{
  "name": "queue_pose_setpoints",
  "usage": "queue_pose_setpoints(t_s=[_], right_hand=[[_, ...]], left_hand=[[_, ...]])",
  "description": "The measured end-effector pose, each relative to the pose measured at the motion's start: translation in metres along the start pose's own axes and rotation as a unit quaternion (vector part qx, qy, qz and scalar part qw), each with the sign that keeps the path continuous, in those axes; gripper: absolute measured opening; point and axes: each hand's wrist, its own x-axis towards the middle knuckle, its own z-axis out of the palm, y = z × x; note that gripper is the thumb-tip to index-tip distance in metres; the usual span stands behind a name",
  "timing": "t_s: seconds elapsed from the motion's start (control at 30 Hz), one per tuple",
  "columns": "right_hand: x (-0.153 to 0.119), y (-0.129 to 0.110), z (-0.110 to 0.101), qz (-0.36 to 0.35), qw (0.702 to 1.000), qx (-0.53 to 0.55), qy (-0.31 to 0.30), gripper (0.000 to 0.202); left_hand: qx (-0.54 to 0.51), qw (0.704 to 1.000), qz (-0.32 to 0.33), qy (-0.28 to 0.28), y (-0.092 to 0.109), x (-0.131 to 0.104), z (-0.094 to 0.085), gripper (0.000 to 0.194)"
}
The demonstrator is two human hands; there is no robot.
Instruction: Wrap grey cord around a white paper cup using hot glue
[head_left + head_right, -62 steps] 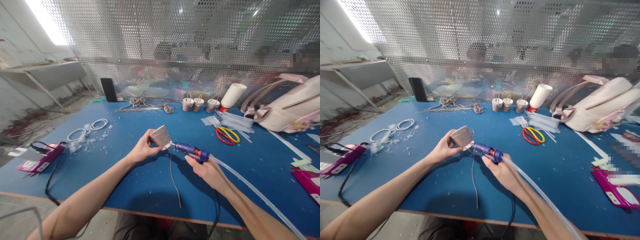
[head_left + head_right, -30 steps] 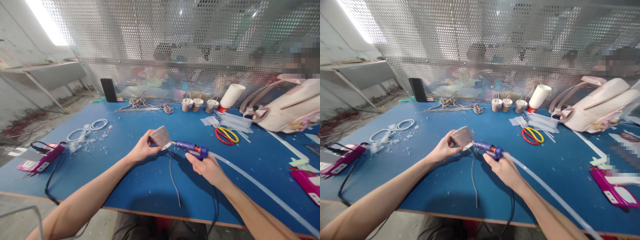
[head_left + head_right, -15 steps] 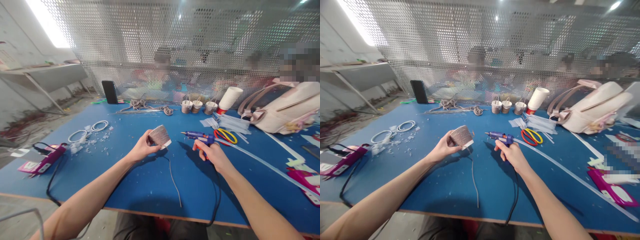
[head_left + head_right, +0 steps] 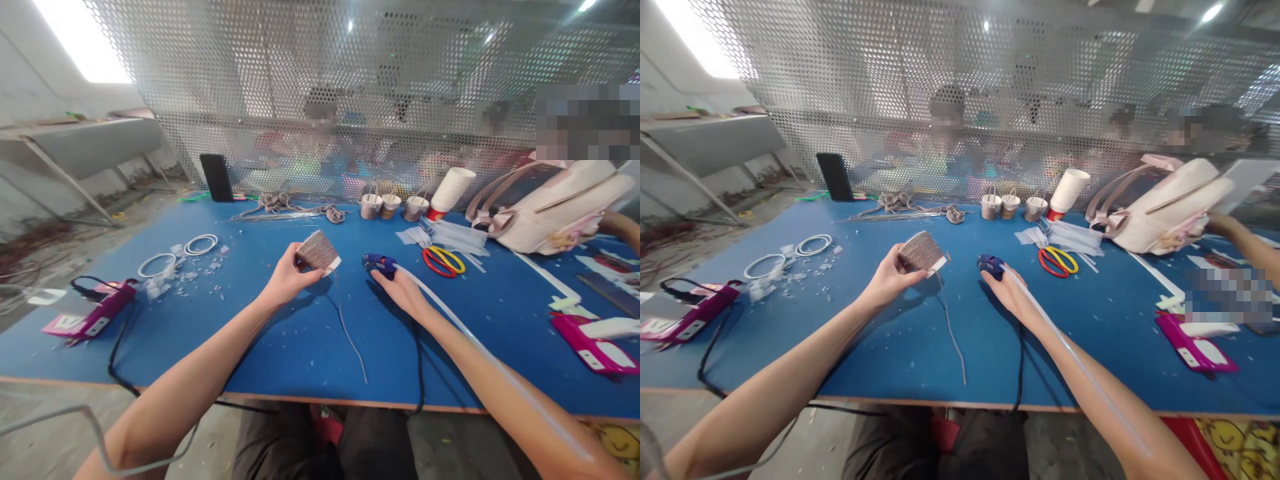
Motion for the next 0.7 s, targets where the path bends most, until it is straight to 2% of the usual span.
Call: queue_pose_setpoints(t_s=[0.13, 0.23, 0.3, 0.37, 0.47, 0.57, 0.7], right_hand=[[-0.010, 0.005, -0.010, 0.040, 0.998, 0.019, 0.039, 0.037], [-0.032, 0.005, -0.023, 0.076, 0.992, 0.034, 0.095, 0.037], [-0.051, -0.003, -0.029, 0.081, 0.989, 0.055, 0.112, 0.032], [-0.066, -0.018, -0.029, 0.070, 0.989, 0.092, 0.089, 0.030], [-0.067, -0.047, -0.013, 0.048, 0.985, 0.166, 0.028, 0.025], [-0.042, -0.069, 0.016, 0.061, 0.967, 0.246, 0.003, 0.021], [-0.009, -0.085, 0.045, 0.098, 0.935, 0.341, -0.012, 0.018]], left_hand=[[0.028, 1.000, 0.005, 0.005, 0.000, 0.001, 0.001, 0.043], [0.059, 0.998, 0.008, 0.024, 0.002, 0.002, 0.002, 0.039], [0.083, 0.996, 0.011, 0.044, 0.003, 0.003, 0.003, 0.037], [0.102, 0.993, 0.017, 0.061, 0.003, 0.004, 0.003, 0.036], [0.114, 0.990, 0.026, 0.072, 0.002, 0.005, 0.003, 0.036], [0.130, 0.988, 0.036, 0.080, -0.002, 0.006, 0.004, 0.036], [0.149, 0.984, 0.055, 0.085, -0.008, 0.008, 0.004, 0.035]])
